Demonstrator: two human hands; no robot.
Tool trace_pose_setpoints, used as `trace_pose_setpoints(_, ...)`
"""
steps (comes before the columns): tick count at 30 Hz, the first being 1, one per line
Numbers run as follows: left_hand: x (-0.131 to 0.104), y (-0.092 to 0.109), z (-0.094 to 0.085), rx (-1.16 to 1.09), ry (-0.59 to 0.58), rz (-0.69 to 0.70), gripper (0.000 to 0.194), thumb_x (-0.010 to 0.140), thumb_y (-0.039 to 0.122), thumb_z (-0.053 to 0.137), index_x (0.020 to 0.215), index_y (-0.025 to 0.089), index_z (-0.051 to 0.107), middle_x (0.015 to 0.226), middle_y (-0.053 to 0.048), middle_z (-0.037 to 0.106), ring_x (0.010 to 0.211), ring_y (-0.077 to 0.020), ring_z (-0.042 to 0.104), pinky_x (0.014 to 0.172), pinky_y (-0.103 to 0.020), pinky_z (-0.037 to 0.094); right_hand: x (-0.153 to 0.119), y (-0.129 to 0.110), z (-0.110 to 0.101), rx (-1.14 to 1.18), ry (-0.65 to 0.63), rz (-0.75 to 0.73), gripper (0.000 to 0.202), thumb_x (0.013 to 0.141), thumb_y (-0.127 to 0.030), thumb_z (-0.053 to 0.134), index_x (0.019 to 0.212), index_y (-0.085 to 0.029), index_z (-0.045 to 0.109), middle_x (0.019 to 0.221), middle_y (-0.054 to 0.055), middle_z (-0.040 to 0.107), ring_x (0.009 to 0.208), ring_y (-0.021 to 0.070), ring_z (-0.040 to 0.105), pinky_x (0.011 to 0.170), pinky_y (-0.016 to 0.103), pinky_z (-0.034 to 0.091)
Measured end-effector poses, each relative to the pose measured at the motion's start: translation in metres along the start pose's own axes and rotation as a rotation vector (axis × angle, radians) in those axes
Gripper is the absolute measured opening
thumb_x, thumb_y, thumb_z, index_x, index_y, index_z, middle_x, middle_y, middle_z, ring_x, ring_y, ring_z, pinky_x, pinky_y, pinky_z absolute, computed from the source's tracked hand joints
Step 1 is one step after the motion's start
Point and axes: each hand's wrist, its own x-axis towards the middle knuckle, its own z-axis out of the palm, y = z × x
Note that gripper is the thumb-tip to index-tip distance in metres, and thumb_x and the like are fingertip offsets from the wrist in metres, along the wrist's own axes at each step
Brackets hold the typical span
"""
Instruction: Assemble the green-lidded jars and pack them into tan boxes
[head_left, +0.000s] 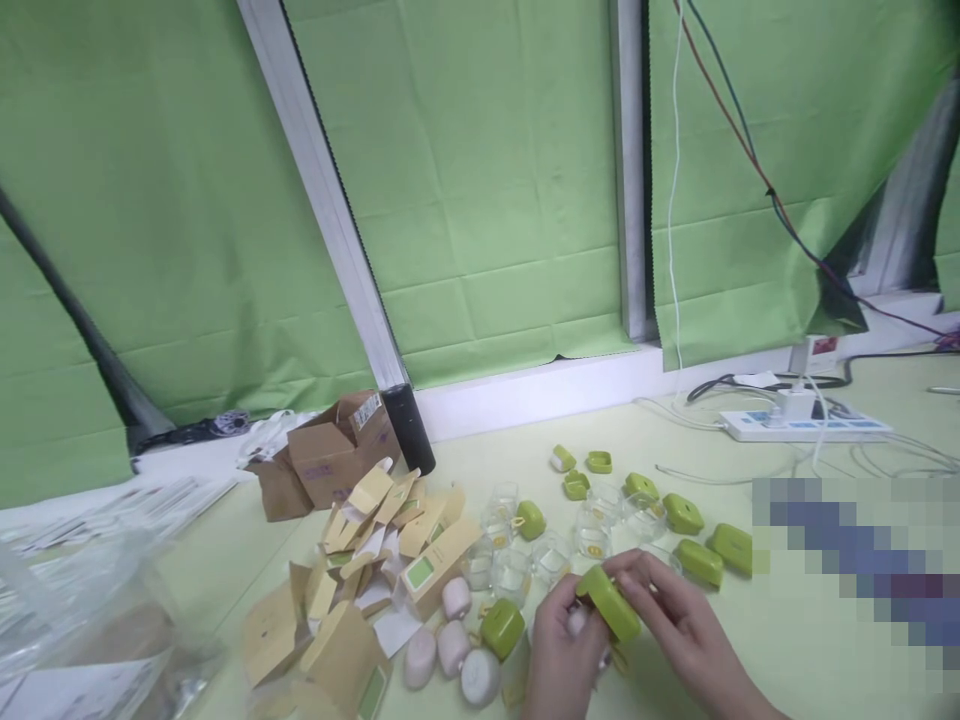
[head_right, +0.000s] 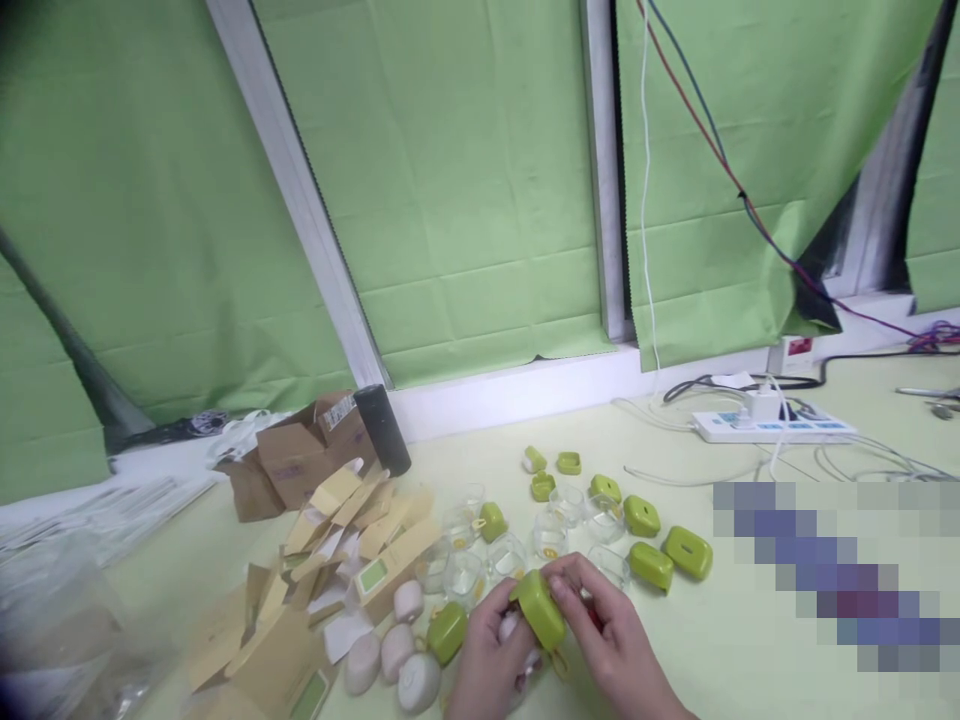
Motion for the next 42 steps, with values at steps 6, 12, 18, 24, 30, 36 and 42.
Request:
trace_pose_setpoints(6,0.000,0.000,-0.005,-0.064,-0.054,-0.056,0.031,0.065,0.043,0.067,0.075,0.017,0.052,0.060,0.006,0.043,0.046,-0.0048,0.035,0.040,-0.016,0.027,0.004,-0.003,-0.010,-0.153,-0.186,-0.088,0.028,0.091,-0.039,0.041,0.076,-0.022,0.057,0.074,0.002,0.061,0.071,0.0178,0.059,0.068,0.027,0.048)
trace_pose_setpoints(12,0.004,0.000,-0.002,-0.097,0.017,-0.091,0.039,0.060,0.051,0.064,0.075,0.018,0.050,0.060,0.005,0.047,0.040,-0.0054,0.039,0.034,-0.017,0.022,0.007,0.001,-0.013,-0.191,-0.105,0.028,0.026,0.088,-0.045,0.044,0.097,-0.024,0.056,0.089,0.004,0.063,0.086,0.0212,0.060,0.066,0.027,0.051)
trace_pose_setpoints(18,0.004,0.005,0.001,-0.100,0.053,0.000,0.025,0.062,0.035,0.061,0.063,0.019,0.041,0.058,0.006,0.042,0.047,-0.0062,0.035,0.042,-0.018,0.029,0.011,-0.001,-0.012,-0.204,-0.112,0.085,0.027,0.084,-0.048,0.051,0.092,-0.024,0.060,0.094,0.006,0.065,0.088,0.0223,0.061,0.058,0.025,0.049)
trace_pose_setpoints(24,0.018,0.028,0.001,0.182,-0.016,0.157,0.019,0.069,0.024,0.057,0.063,0.020,0.038,0.060,0.006,0.038,0.058,-0.0095,0.036,0.053,-0.020,0.030,0.037,-0.018,-0.030,-0.225,-0.121,0.133,0.026,0.077,-0.046,0.060,0.086,-0.022,0.064,0.084,0.003,0.067,0.058,0.0139,0.056,0.045,0.023,0.040)
trace_pose_setpoints(30,0.088,0.060,0.019,0.819,-0.163,0.268,0.021,0.082,0.036,0.051,0.097,0.021,0.053,0.088,0.001,0.061,0.077,-0.0143,0.054,0.065,-0.023,0.041,0.096,-0.011,-0.076,-0.428,-0.113,0.167,0.047,0.080,-0.055,0.050,0.111,-0.020,0.054,0.083,0.003,0.068,0.038,0.0064,0.041,0.037,0.021,0.029)
trace_pose_setpoints(36,0.153,0.061,0.001,1.089,-0.134,0.148,0.031,0.087,0.033,0.052,0.113,0.016,0.053,0.113,-0.008,0.057,0.095,-0.0198,0.058,0.081,-0.041,0.050,0.149,0.028,-0.131,-0.814,-0.028,0.244,0.034,0.085,-0.042,0.053,0.102,-0.014,0.058,0.088,0.009,0.068,0.073,0.0197,0.063,0.063,0.030,0.047)
trace_pose_setpoints(42,0.149,0.042,-0.024,1.255,-0.156,0.096,0.033,0.087,0.032,0.052,0.116,0.016,0.051,0.117,-0.008,0.055,0.098,-0.0208,0.057,0.082,-0.042,0.050,0.178,0.056,-0.135,-1.090,-0.229,0.315,0.023,0.090,-0.029,0.054,0.109,-0.017,0.057,0.109,0.005,0.061,0.090,0.0179,0.061,0.077,0.038,0.051)
